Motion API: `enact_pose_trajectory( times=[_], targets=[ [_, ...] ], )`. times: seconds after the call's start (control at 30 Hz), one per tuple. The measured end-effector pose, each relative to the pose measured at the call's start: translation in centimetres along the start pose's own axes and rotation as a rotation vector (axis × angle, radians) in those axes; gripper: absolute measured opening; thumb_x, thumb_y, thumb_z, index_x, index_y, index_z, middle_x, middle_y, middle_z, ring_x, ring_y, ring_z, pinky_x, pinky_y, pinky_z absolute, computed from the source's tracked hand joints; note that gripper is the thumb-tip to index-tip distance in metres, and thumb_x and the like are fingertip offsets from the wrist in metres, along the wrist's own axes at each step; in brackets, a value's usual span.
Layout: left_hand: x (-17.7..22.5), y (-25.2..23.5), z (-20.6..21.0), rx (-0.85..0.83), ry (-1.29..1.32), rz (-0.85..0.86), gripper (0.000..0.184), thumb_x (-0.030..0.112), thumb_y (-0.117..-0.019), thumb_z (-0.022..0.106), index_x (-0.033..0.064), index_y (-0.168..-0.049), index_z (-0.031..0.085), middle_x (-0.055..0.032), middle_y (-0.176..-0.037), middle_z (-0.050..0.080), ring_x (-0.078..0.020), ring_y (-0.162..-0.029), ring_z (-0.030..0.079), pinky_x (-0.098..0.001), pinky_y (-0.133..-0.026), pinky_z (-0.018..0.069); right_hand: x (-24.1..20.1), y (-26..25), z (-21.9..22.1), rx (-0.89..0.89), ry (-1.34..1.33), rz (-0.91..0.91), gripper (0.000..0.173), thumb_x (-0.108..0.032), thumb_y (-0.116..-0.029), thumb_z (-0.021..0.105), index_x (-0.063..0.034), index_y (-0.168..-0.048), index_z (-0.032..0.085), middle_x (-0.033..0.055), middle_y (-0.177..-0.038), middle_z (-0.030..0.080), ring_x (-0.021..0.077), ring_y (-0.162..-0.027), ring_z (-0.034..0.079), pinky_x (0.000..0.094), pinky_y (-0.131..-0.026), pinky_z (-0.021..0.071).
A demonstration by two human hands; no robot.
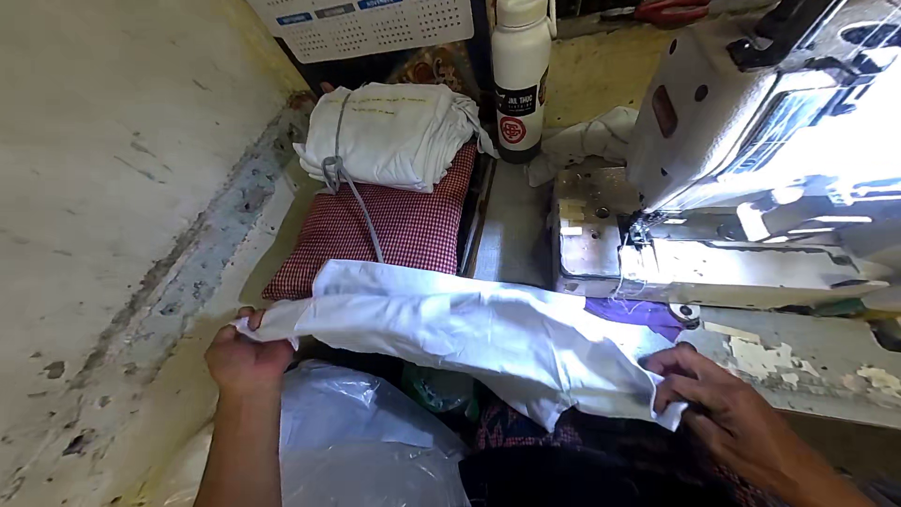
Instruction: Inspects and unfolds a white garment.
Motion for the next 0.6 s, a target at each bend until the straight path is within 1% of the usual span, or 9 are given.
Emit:
enact_pose_trajectory(
  times=[0.07,0.13,0.17,0.27,0.43,0.5,0.6],
  targets=[
    [-0.2,0.0,-1.0,0.015,-0.004,0.006,0.049,0.029,-0.1078,0.011,0.0191,-0.087,0.054,0.0073,-0.063,0.056,-0.0053,-0.059,0.059,-0.0254,-0.063,0.0551,0.2,1.0,-0.2,-0.008,0.054,0.009,0.022,-0.022,-0.0902,0.056,-0.0201,-0.082,0.076,0.0044,-0.116,0.069,0.0148,-0.11,0.064,0.0322,-0.093,0.0552],
    [-0.3,0.1,-1.3,0.029,0.01,0.005,0.047,0.027,-0.1076,0.013,0.0175,-0.087,0.053,0.0072,-0.061,0.054,-0.0043,-0.055,0.057,-0.0221,-0.058,0.053,0.4,1.6,-0.4,0.011,0.042,0.006,0.021,-0.02,-0.0916,0.056,-0.0194,-0.086,0.076,0.0064,-0.12,0.069,0.0162,-0.113,0.063,0.032,-0.096,0.0542],
    [-0.5,0.1,-1.2,0.039,0.021,-0.001,0.045,0.027,-0.1076,0.014,0.0174,-0.087,0.053,0.0068,-0.061,0.054,-0.0044,-0.055,0.057,-0.0219,-0.058,0.0526,0.5,1.8,-0.5,0.028,0.036,0.007,0.022,-0.018,-0.0917,0.055,-0.0195,-0.086,0.076,0.0062,-0.121,0.069,0.0157,-0.114,0.063,0.0311,-0.096,0.0538],
    [-1.1,0.0,-0.6,0.037,0.016,-0.028,0.042,0.025,-0.1073,0.017,0.019,-0.087,0.053,0.007,-0.062,0.054,-0.006,-0.058,0.058,-0.0262,-0.064,0.0552,0.6,1.8,-0.7,0.075,0.056,0.013,0.025,-0.017,-0.0931,0.052,-0.0189,-0.087,0.076,0.006,-0.119,0.069,0.0143,-0.112,0.063,0.0292,-0.095,0.0533],
    [-1.0,-0.2,0.1,0.034,-0.06,-0.019,0.038,0.023,-0.1062,0.021,0.0202,-0.087,0.054,0.0075,-0.064,0.055,-0.006,-0.06,0.059,-0.0274,-0.066,0.0561,0.6,1.8,-0.9,0.104,0.055,0.023,0.024,-0.018,-0.0926,0.053,-0.0196,-0.089,0.076,0.0028,-0.113,0.071,0.011,-0.108,0.064,0.026,-0.093,0.0541],
    [-0.7,-0.1,0.5,0.029,-0.081,-0.014,0.038,0.022,-0.106,0.022,0.0204,-0.087,0.054,0.0081,-0.064,0.056,-0.0056,-0.059,0.059,-0.0267,-0.065,0.0561,0.8,2.0,-1.2,0.117,-0.013,0.022,0.023,-0.018,-0.0925,0.053,-0.0194,-0.089,0.076,0.002,-0.112,0.071,0.0085,-0.107,0.065,0.0231,-0.091,0.0544],
    [-0.5,0.1,1.2,-0.005,-0.091,-0.011,0.038,0.022,-0.1058,0.021,0.0203,-0.085,0.054,0.0078,-0.063,0.055,-0.0053,-0.06,0.059,-0.0267,-0.066,0.0561,1.2,2.2,-2.7,0.182,-0.197,0.016,0.019,-0.019,-0.0959,0.056,-0.0183,-0.091,0.075,-0.0002,-0.111,0.07,0.0054,-0.106,0.065,0.0196,-0.09,0.0554]
  ],
)
Point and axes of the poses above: each hand's wrist, its own y-axis away from the middle knuckle, its own z-axis out of the palm, x = y × z, the point moved 9 cm from there along -y, towards the middle knuckle
